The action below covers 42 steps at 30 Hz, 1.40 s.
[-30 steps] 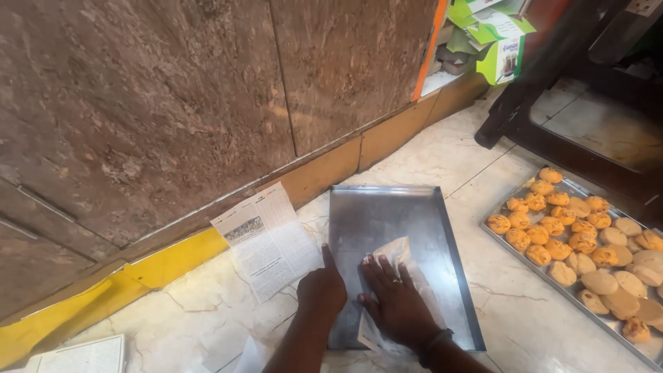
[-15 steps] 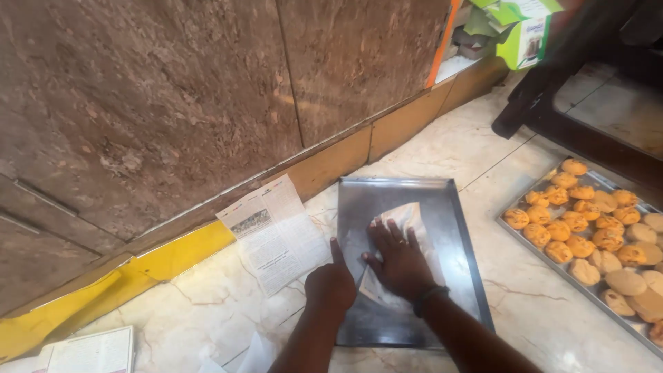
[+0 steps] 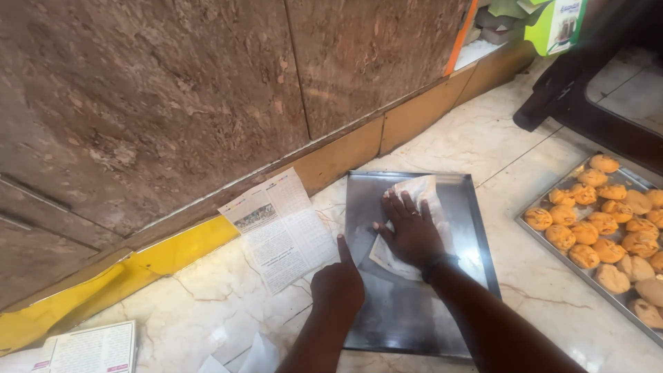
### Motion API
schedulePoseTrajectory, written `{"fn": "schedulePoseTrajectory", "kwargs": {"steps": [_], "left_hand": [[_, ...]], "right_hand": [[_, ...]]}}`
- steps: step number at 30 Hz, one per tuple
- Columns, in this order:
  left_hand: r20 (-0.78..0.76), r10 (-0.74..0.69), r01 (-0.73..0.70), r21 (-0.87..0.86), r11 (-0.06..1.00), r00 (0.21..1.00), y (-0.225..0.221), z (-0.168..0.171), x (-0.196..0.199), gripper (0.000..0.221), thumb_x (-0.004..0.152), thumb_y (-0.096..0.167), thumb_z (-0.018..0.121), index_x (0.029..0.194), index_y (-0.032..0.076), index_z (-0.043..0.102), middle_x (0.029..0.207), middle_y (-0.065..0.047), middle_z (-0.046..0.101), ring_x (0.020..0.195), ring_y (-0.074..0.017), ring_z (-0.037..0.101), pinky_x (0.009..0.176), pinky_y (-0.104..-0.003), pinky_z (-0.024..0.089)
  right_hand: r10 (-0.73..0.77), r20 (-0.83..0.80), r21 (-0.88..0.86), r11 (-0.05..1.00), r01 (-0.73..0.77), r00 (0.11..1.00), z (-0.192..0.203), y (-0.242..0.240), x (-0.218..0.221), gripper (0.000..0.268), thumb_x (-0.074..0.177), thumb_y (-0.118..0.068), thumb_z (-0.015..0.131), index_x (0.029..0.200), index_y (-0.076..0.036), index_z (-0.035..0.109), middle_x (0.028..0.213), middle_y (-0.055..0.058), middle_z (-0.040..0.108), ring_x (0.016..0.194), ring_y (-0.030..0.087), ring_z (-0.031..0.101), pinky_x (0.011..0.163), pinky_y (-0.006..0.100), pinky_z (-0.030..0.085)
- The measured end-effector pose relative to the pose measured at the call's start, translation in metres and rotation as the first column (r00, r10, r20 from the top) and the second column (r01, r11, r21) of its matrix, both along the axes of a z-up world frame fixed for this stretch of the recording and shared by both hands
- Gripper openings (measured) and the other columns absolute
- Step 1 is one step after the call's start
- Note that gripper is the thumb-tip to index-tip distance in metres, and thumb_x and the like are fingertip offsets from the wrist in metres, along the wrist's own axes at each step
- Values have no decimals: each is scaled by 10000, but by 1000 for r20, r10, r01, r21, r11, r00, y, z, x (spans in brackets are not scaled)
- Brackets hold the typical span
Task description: The recorder is cleaning a metal baking tray using newspaper and a small piece of cloth.
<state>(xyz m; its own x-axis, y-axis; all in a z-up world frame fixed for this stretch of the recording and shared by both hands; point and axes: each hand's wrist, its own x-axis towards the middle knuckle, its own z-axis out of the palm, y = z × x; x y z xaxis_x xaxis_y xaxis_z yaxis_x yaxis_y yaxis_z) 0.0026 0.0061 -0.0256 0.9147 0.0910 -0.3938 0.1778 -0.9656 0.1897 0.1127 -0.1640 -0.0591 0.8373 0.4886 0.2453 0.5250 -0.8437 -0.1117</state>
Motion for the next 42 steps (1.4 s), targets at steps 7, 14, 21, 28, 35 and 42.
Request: {"fn": "schedulePoseTrajectory", "kwargs": {"steps": [7,14,21,28,35,42], "left_hand": [[23,0,0,18,1000,1000,-1,4,1,912,955,188,553,1613,-90,-15,885,-165,747,764,-290,747,698,-422,588],[-78,4,-2,18,1000,997,-3,12,0,970,945,197,578,1607,-85,-73,880,-171,734,765,-289,734,682,-421,590],[-101,38,-42,-31,999,994,-4,18,2,962,951,198,559,1604,-92,-85,895,-188,731,784,-291,731,701,-435,608],[31,35,-34,-49,998,999,-2,0,3,917,954,181,542,1608,-85,-44,929,-199,750,823,-309,745,763,-441,601],[-60,79,-84,-76,994,995,-2,6,4,916,971,177,528,1624,-32,-79,1061,-229,728,967,-329,737,874,-435,587],[-88,98,-106,-85,991,991,-1,3,7,946,953,185,546,1625,6,-96,1124,-227,706,1039,-334,717,924,-447,569]], "right_hand": [[25,4,9,1000,-25,1000,3,-6,23,704,1000,-546,425,1536,-93,368,1616,133,368,1498,363,307,1172,623,226],[18,-15,12,1000,-18,1000,1,-9,34,725,995,-570,440,1534,-91,366,1608,141,375,1503,362,300,1178,620,217],[-67,-40,41,997,69,997,2,-3,21,805,977,-598,447,1553,-53,307,1618,190,327,1499,390,257,1169,619,178],[-68,-58,14,998,69,996,5,-11,-21,791,994,-574,437,1567,-49,286,1627,187,302,1516,395,230,1190,613,149],[-88,-175,17,996,92,981,25,-14,-73,790,984,-568,472,1555,-57,279,1635,195,257,1525,390,175,1193,597,109],[-76,-282,28,996,87,957,35,-22,-114,798,988,-545,491,1573,-65,239,1659,175,210,1534,375,147,1207,579,80]]}}
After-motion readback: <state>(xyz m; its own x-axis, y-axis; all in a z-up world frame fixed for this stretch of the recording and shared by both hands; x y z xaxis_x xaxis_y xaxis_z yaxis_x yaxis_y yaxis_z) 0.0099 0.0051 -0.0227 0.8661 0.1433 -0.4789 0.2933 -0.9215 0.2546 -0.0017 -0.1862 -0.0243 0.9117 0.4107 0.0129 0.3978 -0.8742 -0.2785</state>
